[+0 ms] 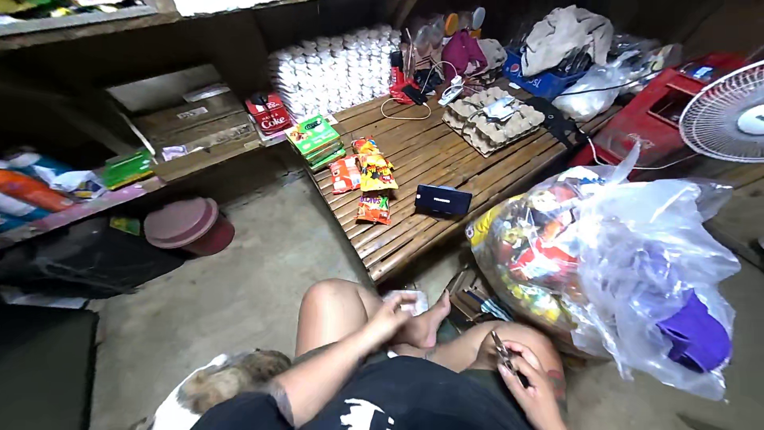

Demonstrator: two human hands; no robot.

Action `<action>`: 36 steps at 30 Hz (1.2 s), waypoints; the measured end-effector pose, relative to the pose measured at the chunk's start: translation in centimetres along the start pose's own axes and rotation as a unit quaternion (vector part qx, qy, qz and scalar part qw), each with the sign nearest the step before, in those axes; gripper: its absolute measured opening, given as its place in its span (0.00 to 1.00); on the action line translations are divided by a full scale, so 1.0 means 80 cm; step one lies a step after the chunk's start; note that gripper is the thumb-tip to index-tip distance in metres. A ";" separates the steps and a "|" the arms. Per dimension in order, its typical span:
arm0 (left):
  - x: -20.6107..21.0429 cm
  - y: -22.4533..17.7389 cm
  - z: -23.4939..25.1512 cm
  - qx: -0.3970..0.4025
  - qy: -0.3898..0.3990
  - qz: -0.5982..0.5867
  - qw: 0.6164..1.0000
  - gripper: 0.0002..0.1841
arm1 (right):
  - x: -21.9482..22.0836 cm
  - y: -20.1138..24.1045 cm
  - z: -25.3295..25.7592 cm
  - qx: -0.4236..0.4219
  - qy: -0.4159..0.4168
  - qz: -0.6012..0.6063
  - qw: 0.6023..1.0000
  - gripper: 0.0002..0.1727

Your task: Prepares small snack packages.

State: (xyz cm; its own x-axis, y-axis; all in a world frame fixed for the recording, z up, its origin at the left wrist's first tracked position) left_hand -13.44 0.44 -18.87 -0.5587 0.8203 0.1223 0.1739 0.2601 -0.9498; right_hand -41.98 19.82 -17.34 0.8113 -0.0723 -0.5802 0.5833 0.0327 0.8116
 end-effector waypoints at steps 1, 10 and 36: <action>0.024 0.007 -0.007 -0.010 0.063 -0.012 0.998 0.26 | 0.003 0.001 0.014 0.014 0.002 -0.010 1.000 0.19; 0.030 0.015 0.007 -0.034 0.097 -0.138 0.985 0.46 | 0.099 0.110 0.154 0.231 0.300 0.253 0.890 0.25; -0.112 -0.029 0.042 -0.107 -0.135 0.232 0.957 0.44 | -0.293 0.150 0.131 0.210 -0.178 -0.176 0.945 0.23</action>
Point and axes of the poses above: each hand's wrist, its own z-axis towards the middle knuckle, its own x-axis out of the palm, y = z × x, the point moved 1 cm from there along z, towards the middle knuckle, and after that the axes turned 14 degrees about y, right-handed, at the moved point
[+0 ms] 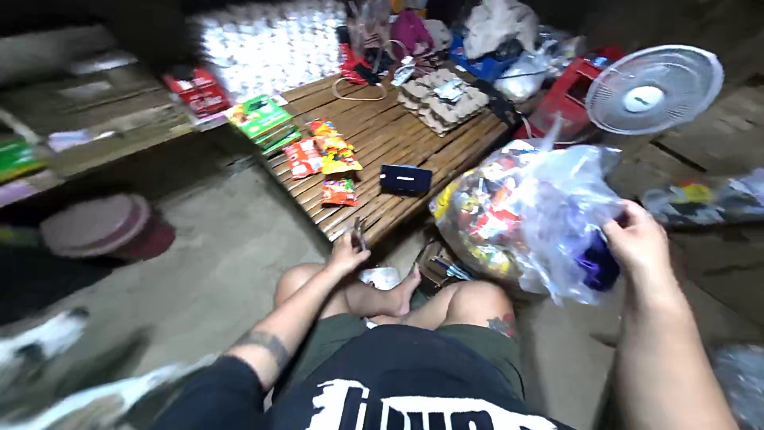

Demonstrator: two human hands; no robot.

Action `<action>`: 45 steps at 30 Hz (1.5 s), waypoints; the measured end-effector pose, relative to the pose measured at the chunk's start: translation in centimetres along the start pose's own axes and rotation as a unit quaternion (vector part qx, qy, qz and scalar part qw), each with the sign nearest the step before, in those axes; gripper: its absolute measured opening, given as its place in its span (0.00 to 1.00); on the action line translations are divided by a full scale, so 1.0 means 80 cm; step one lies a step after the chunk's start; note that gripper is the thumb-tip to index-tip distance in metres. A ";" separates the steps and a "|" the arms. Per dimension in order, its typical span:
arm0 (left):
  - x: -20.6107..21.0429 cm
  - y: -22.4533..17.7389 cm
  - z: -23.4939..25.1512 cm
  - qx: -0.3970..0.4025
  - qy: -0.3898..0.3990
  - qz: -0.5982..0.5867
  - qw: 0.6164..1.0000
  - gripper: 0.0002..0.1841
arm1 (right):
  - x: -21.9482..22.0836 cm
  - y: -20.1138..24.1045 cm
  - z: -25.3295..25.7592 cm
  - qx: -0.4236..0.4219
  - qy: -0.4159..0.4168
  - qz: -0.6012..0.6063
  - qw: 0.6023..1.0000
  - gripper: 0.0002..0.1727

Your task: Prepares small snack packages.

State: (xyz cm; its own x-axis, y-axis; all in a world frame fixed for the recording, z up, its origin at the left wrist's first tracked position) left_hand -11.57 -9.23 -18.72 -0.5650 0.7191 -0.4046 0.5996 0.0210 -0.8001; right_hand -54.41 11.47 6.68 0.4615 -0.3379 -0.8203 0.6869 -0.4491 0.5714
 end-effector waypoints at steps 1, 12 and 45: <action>-0.008 0.009 0.005 -0.019 -0.017 0.042 0.999 0.44 | 0.006 0.010 0.005 0.010 0.022 -0.023 0.999 0.23; -0.016 0.031 0.020 -0.122 -0.074 0.083 0.986 0.38 | 0.057 -0.021 0.035 0.091 0.115 -0.032 0.989 0.30; -0.003 0.023 0.019 -0.004 -0.015 0.071 0.997 0.31 | 0.067 0.010 0.016 0.097 0.102 0.122 0.983 0.24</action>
Point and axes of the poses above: each hand's wrist, its own z-axis towards the middle knuckle, its own x-axis out of the palm, y = z × x, the point moved 1 cm from there along z, towards the middle knuckle, and after that the axes turned 14 degrees about y, right-handed, at the moved point
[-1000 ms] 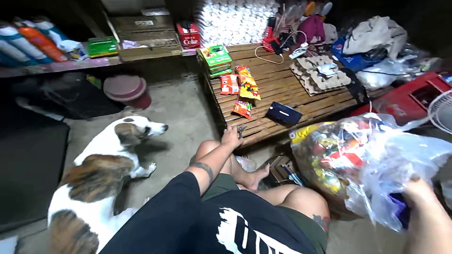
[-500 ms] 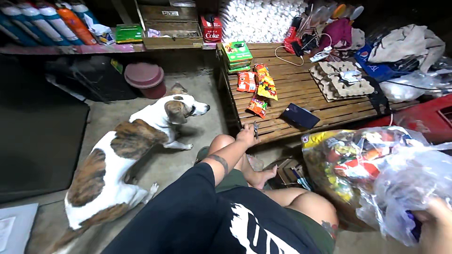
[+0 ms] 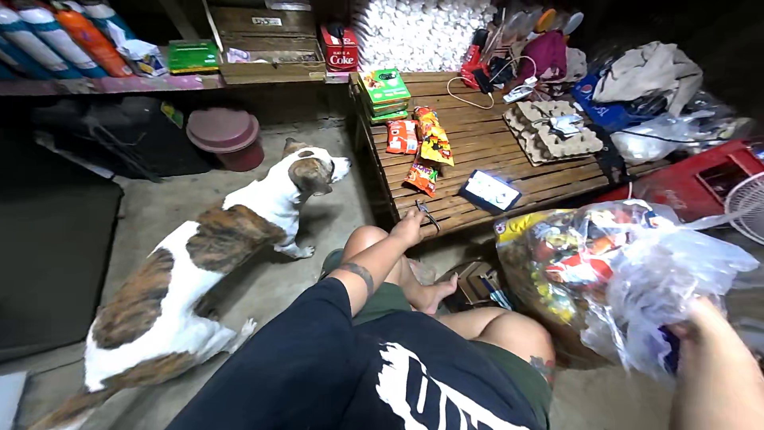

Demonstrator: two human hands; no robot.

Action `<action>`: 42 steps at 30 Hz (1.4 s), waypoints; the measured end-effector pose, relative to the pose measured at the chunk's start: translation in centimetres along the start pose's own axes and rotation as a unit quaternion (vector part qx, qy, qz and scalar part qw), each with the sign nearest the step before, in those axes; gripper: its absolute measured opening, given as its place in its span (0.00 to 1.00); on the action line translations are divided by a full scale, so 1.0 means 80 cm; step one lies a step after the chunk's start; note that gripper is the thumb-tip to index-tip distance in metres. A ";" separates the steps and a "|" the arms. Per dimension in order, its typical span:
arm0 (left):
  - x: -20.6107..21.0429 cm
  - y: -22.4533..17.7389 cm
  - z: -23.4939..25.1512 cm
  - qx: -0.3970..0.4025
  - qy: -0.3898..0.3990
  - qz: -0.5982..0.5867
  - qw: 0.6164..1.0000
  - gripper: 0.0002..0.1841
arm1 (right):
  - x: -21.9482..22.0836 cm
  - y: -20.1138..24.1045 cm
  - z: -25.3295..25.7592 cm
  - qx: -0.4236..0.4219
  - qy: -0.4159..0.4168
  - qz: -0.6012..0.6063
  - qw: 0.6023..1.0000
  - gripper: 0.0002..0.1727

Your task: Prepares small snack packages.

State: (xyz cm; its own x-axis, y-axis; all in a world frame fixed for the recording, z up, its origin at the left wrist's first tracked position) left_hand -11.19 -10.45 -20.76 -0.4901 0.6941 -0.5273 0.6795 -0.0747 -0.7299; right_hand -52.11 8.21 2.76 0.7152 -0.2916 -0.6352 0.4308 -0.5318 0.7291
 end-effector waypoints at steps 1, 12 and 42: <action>0.000 0.000 0.001 0.009 -0.001 0.000 1.000 0.30 | 0.000 -0.001 0.005 0.000 0.005 -0.001 1.000 0.24; -0.001 0.005 -0.003 0.009 0.006 -0.007 1.000 0.32 | 0.012 0.001 0.038 0.058 0.009 -0.174 0.983 0.25; 0.002 0.016 -0.008 0.041 -0.056 0.006 0.998 0.32 | -0.086 0.043 -0.050 0.043 -0.147 -0.085 0.985 0.22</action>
Point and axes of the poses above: each hand's wrist, its own z-axis towards the middle knuckle, its own x-axis out of the palm, y = z × x, the point moved 1 cm from there along z, towards the middle knuckle, and after that the axes turned 14 degrees about y, right-handed, at the moved point
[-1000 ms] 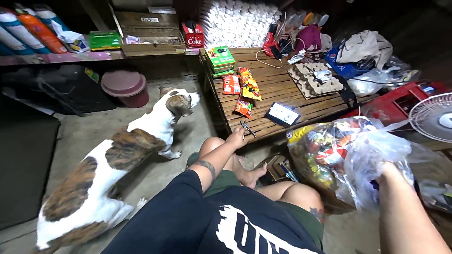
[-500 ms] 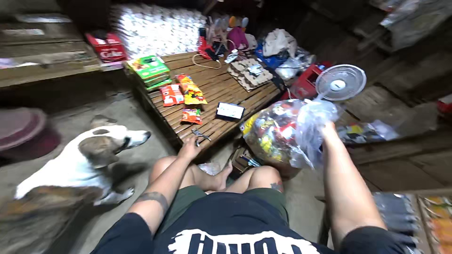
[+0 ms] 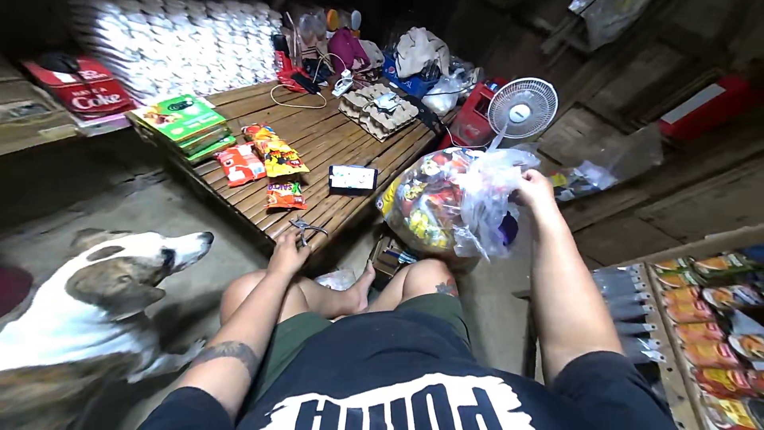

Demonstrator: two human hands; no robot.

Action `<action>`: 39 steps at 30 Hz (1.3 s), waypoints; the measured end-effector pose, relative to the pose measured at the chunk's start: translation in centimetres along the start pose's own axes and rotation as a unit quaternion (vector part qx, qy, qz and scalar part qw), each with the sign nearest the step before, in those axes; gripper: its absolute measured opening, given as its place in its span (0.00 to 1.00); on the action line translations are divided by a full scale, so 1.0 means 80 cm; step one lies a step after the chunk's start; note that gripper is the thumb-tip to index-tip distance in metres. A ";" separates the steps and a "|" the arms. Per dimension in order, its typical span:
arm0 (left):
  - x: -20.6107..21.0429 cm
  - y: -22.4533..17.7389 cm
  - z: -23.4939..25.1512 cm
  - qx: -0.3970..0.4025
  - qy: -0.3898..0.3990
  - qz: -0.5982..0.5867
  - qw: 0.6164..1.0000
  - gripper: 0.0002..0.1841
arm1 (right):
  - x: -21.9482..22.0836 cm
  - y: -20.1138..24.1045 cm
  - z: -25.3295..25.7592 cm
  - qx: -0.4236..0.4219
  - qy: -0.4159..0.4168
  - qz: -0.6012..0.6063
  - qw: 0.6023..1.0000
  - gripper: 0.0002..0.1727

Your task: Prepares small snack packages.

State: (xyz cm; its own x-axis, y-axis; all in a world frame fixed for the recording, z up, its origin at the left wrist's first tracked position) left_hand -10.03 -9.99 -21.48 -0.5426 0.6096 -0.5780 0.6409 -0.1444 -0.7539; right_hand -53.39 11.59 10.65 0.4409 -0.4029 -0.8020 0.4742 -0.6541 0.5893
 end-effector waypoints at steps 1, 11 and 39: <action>0.000 -0.001 0.000 -0.001 -0.001 0.002 1.000 0.32 | -0.002 -0.004 -0.002 -0.002 -0.002 0.024 1.000 0.21; 0.000 0.000 -0.006 0.016 -0.049 0.002 0.999 0.33 | -0.034 -0.076 -0.076 -0.032 -0.166 0.200 0.965 0.19; 0.015 -0.174 -0.217 0.170 0.111 -0.189 0.961 0.58 | 0.259 0.002 -0.230 -0.252 0.398 0.372 0.800 0.60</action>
State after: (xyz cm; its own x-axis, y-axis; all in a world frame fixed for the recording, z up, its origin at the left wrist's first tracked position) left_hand -10.19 6.28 -6.23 -0.5490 0.8137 -0.1909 0.1867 -0.1032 -0.9770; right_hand -30.17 14.93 -4.05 0.9944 0.1049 -0.0137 0.0139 -0.0009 0.9999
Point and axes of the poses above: each hand's wrist, its own z-axis towards the middle knuckle, its own x-axis out of the palm, y = z × x, the point moved 1 cm from there along z, towards the middle knuckle, and after that the axes turned 14 degrees about y, right-handed, at the moved point
